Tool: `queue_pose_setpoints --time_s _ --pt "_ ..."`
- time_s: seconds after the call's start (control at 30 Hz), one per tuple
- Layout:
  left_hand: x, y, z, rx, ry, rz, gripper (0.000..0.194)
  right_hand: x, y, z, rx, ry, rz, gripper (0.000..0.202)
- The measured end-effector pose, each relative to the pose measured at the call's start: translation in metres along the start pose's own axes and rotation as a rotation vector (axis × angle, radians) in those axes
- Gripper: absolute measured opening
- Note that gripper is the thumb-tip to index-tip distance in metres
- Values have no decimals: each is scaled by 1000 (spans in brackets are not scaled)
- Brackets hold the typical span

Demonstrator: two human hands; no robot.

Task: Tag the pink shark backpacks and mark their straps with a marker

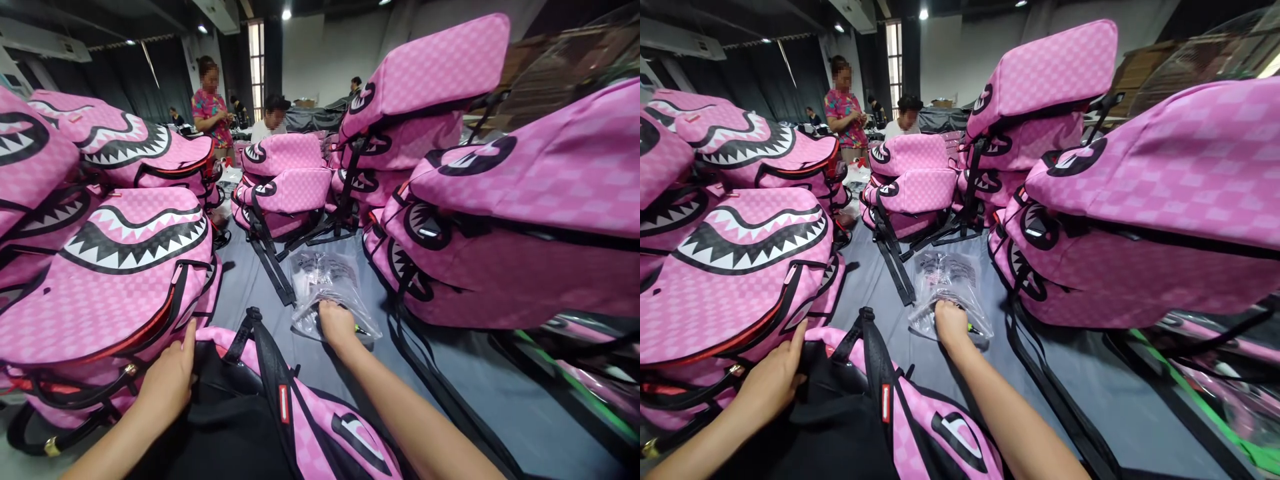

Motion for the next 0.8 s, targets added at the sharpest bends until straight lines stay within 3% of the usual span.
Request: queue_pose_setpoints --time_s 0.17,0.3,0.4,0.5,0.57,0.67,0.8 --pt "0 8 -2 38 -4 -6 85 -20 7 -24 -6 33 13 29" --pt "-8 22 -14 4 -20 -23 84 -38 40 -49 -117 -24 148 31" --pt "-28 42 -28 -49 -64 -15 86 -52 70 -67 -102 -158 638 19" --pt "-54 66 -32 -151 -154 -5 84 -55 98 -84 60 -206 1194 32" --pt "-66 74 -26 -237 -198 -30 78 -48 120 -99 104 -178 1380 40" --pt "-70 70 -16 -371 -217 -191 67 -35 149 -127 -21 -55 1346 35" --pt "-69 66 -35 -783 -310 -557 44 -18 169 -169 -398 437 1042 11"
Point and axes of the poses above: each hand's wrist, its own z-axis towards the middle knuckle, its own y-axis out of the back of the hand, x = y × z, the point moved 3 cm from there along z, towards the middle knuckle, and after that the axes turned 14 degrees about -y, right-handed, at the moved point
